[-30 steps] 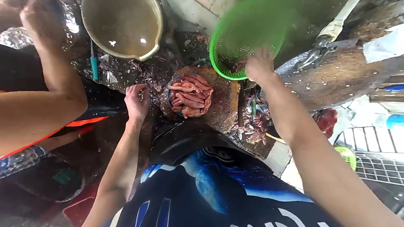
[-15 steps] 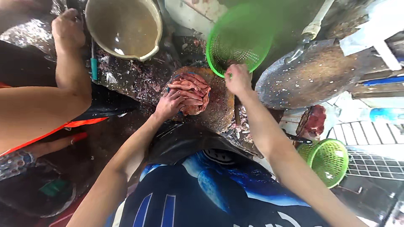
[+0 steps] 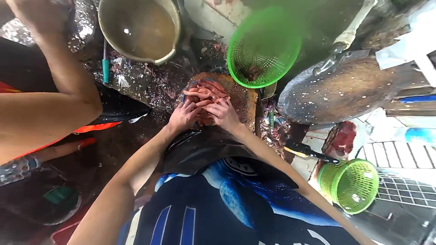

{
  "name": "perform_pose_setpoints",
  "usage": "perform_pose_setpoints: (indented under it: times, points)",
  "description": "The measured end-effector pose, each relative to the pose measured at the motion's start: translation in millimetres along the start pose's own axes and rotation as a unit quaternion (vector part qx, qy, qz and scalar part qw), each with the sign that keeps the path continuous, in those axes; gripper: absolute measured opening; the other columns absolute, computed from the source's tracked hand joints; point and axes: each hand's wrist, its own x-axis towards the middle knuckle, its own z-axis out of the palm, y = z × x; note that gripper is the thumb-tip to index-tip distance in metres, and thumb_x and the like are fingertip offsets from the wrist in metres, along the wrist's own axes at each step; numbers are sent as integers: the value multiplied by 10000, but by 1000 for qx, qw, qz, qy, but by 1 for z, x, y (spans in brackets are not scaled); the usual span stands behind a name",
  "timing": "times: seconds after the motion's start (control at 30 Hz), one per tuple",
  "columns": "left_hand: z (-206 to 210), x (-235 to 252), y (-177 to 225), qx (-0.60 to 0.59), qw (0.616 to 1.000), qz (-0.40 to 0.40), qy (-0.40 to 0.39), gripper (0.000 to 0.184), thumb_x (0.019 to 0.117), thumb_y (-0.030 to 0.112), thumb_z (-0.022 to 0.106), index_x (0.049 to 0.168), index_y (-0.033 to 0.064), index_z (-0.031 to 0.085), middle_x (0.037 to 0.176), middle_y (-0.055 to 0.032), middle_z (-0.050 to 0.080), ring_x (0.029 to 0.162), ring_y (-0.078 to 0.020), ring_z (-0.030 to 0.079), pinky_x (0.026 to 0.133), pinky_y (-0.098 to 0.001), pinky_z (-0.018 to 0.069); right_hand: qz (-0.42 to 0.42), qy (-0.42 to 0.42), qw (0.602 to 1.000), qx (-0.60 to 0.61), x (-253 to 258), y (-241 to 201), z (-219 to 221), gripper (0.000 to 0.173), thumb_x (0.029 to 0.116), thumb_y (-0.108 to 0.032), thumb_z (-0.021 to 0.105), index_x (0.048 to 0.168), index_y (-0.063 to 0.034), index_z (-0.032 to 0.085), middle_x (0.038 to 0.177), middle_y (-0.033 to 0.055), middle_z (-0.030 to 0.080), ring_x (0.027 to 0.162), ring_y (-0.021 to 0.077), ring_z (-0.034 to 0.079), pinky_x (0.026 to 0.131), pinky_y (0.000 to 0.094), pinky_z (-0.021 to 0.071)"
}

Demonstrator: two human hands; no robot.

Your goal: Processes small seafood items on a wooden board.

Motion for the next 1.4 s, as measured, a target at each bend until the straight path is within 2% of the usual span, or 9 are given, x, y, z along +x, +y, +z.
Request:
perform_pose_setpoints:
  times: [0.2,0.33,0.43,0.53,0.7,0.87,1.03,1.2,1.4]
  points:
    - [8,-10,0,-13,998,16,67,229,1006,229,607,1106,105,772,1174,-123,720,1137,-341,661,937,-498,548,-37,16,999,-7,-12,7,19,313,930,-112,664,1209,-211,767,1325,-28,702,1230,283,607,992,521,476]
    - [7,-2,-3,-56,986,-98,122,197,1002,252,654,1050,97,765,1122,-104,726,1119,-306,666,951,-485,559,-12,35,999,15,-4,8,13,251,988,-216,621,1183,-179,774,1303,-4,710,1232,273,614,1012,514,484]
    - [-3,10,-6,-56,980,-181,58,262,951,251,680,1182,134,720,1253,-120,665,1222,-338,608,953,-520,559,50,26,998,-2,10,4,0,279,1005,-226,619,1253,-173,736,1328,18,687,1265,279,592,1036,513,482]
    - [-4,20,-9,-52,982,-177,-34,264,921,295,697,1105,107,717,1326,-151,612,1288,-383,545,973,-548,538,44,-2,999,-19,20,4,-6,264,984,-230,648,1227,-189,741,1316,59,661,1275,311,556,1027,538,459]
    - [-13,38,-17,-34,987,-148,-54,236,947,312,678,1039,100,726,1191,-132,640,1219,-358,564,989,-524,519,47,-3,998,-29,33,16,1,249,996,-304,620,1188,-206,746,1224,39,691,1240,273,579,1020,504,464]
    - [-22,40,-15,-33,985,-164,-34,395,922,261,745,1292,146,668,1313,-162,619,1258,-396,566,974,-582,519,67,50,996,-5,24,21,-4,246,996,-297,618,1175,-202,757,1218,11,704,1224,244,590,1020,470,469]
    - [-10,25,-8,-33,995,-96,23,189,1007,244,640,1131,170,761,1229,-96,698,1201,-334,622,983,-534,522,261,122,957,-34,32,90,-56,290,1014,-245,588,1245,-142,729,1240,79,716,1230,280,626,1076,452,499]
    - [-13,13,-7,-68,983,-144,96,256,1016,273,631,1210,147,739,1204,-115,710,1197,-334,638,1005,-533,528,489,50,870,-42,56,159,-103,357,1005,-178,555,1345,-124,647,1282,160,691,1234,366,638,1017,590,517]
    - [-30,-8,-17,-84,964,-221,125,276,1011,265,656,1209,84,718,1152,-149,707,1126,-339,662,951,-546,551,357,-104,915,-158,75,209,-78,601,792,-73,768,1355,-253,661,1456,227,512,1402,479,404,1024,703,427]
